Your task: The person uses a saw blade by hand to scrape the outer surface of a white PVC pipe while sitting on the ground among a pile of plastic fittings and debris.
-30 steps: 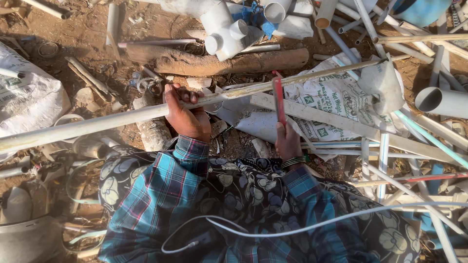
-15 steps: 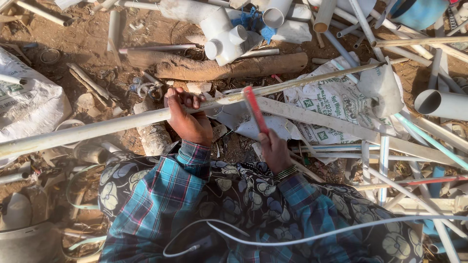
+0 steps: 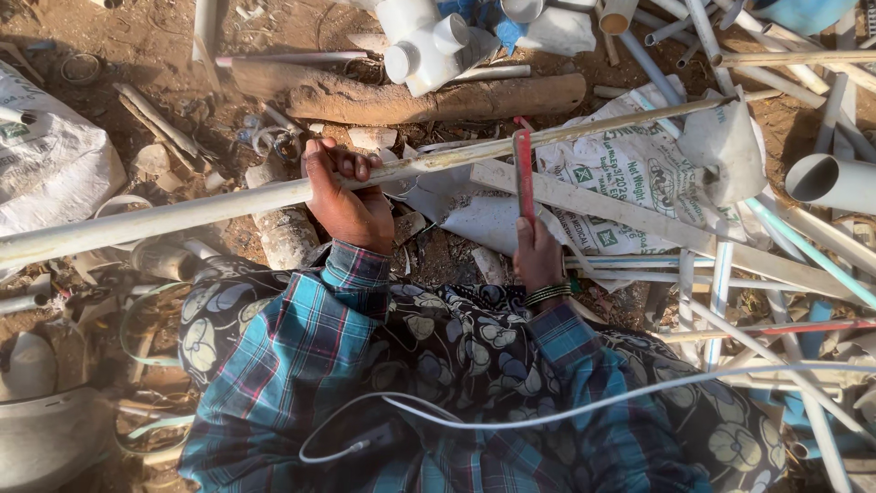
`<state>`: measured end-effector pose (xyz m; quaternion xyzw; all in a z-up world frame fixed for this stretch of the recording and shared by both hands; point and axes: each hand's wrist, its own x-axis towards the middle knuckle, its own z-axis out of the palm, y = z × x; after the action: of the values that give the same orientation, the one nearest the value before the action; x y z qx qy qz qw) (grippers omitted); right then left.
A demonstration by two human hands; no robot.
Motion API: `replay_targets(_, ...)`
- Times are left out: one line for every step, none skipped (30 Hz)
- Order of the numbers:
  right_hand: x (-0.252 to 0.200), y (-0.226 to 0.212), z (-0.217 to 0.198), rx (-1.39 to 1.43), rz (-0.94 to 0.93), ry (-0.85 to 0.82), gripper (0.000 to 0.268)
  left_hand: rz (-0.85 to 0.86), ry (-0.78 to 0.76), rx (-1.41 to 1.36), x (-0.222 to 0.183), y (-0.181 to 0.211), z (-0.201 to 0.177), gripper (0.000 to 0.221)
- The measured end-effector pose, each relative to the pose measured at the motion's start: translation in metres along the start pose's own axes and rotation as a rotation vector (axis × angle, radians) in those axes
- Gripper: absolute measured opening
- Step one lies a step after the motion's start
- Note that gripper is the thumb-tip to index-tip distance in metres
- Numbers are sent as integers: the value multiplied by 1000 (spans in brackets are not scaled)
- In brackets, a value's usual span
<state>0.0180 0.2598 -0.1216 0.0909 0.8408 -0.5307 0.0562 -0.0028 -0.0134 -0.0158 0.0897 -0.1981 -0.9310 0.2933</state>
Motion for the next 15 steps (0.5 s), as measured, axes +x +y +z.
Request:
replay_targets(0, 1, 4, -40, -54, -22, 37, 1, -1, 4, 1, 1, 0, 27)
replay_targets(0, 1, 7, -85, -111, -40, 37, 1, -2, 1, 2, 0, 1, 27)
replay_targets(-1, 2, 8, -130, -168, -59, 37, 1, -3, -1, 2, 0, 3, 27)
replay_targets(-9, 4, 13, -182, -336, -39, 37, 8, -18, 2, 2, -1, 4, 26)
replay_targets(-21, 7, 25, -234, -504, -19, 37, 15, -34, 4, 0, -2, 4, 25)
replay_targets(-33, 11, 32, -285, -661, -13, 39, 21, -38, 16, -4, 0, 1, 25)
replay_targets(-25, 12, 26, -182, -470, -21, 39, 13, -25, 10, -6, 0, -1, 25)
replay_targets(-7, 9, 17, -75, -276, -23, 39, 0, -20, 9, -5, 1, -2, 25)
replay_targets(1, 7, 12, 33, -81, -26, 39, -13, -15, 7, -4, 2, -2, 25)
replay_targets(3, 6, 7, 10, -81, 7, 39, -15, -5, 8, -3, 2, -1, 25)
replay_targets(3, 4, 1, -13, -81, 40, 39, -16, 5, 8, -1, 3, 0, 25)
replay_targets(6, 0, -4, -40, -87, 74, 39, -15, 15, 2, 1, 1, 3, 25)
replay_targets(2, -1, 4, -114, -259, 51, 38, -1, 11, 5, 1, 1, 4, 25)
replay_targets(-12, 1, 20, -190, -424, 27, 38, 8, 10, 12, -3, 1, 4, 25)
replay_targets(-18, 4, 29, -267, -589, 0, 38, 17, 9, 18, -5, 0, 4, 25)
